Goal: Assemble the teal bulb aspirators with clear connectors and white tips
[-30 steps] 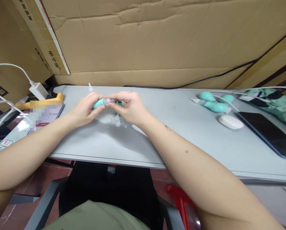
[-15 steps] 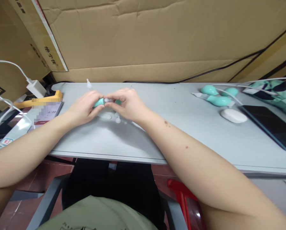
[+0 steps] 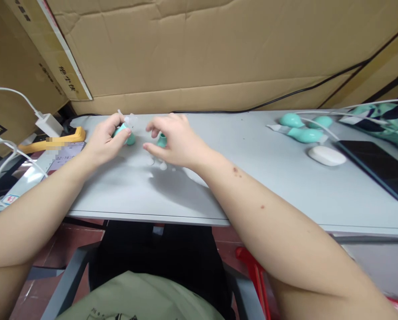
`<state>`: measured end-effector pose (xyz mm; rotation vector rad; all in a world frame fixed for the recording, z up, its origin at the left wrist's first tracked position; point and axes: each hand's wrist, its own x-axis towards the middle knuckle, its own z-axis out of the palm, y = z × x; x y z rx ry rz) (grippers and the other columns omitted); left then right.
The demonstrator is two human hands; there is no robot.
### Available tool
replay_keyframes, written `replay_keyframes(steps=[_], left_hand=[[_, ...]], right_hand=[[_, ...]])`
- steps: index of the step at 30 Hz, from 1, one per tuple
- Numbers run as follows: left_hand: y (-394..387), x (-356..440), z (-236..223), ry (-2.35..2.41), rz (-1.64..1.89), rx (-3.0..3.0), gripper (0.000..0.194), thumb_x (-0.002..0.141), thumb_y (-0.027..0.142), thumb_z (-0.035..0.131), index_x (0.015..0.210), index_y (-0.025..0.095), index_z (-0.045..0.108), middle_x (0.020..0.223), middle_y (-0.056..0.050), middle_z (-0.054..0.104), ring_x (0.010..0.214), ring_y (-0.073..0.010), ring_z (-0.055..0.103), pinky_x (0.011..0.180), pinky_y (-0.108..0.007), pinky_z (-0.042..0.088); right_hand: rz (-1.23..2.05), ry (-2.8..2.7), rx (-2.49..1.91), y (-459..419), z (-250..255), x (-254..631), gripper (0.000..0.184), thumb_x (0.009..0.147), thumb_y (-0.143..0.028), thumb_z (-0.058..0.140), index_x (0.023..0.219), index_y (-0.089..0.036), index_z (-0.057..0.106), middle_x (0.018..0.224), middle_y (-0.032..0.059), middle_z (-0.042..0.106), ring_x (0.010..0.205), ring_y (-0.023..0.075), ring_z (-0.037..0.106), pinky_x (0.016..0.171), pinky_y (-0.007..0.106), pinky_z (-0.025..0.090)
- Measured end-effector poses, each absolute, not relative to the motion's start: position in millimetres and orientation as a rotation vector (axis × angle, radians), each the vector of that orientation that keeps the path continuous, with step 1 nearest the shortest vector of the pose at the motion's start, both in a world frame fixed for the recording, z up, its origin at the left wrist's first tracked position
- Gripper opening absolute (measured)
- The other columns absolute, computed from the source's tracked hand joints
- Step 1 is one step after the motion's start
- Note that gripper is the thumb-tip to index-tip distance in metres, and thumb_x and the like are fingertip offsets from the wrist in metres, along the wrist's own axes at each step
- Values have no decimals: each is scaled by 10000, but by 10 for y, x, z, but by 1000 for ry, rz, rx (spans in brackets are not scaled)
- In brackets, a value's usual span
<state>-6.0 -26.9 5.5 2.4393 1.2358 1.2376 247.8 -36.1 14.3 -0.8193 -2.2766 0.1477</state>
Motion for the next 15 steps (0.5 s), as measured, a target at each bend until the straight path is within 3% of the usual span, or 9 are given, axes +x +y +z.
replay_keyframes(steps=[3,6,9,15], left_hand=[[-279,-82,73,1277,1232,2428,180,999,375,574,1058,213,628,919,-23,669,838,-188,589,799,-327,472],[-306,-65,94,1230,1151,2432,244,1013,447,582,1051,211,635,896,-19,663,803,-180,576,765,-318,461],[-321,-54,107,1152,1058,2448,289,1032,479,577,1031,200,655,950,-34,699,846,-184,609,796,-318,474],[-318,-74,109,1140,1025,2461,260,1026,426,585,1052,187,684,987,-36,724,898,-187,626,844,-316,489]], right_hand=[[110,-2529,-812,-427,172,2469,199,935,-368,783,1065,-219,767,1038,90,805,1175,343,606,1060,530,366],[-40,-2765,-804,-473,163,2421,52,966,-234,761,1000,-223,800,1011,87,821,1179,342,574,1002,529,324],[-101,-2854,-814,-487,144,2390,165,997,-124,688,902,-208,793,963,92,826,1127,321,591,963,518,317],[365,-2428,-719,-431,180,2450,127,960,-261,688,986,-219,805,899,33,801,877,215,667,1065,511,412]])
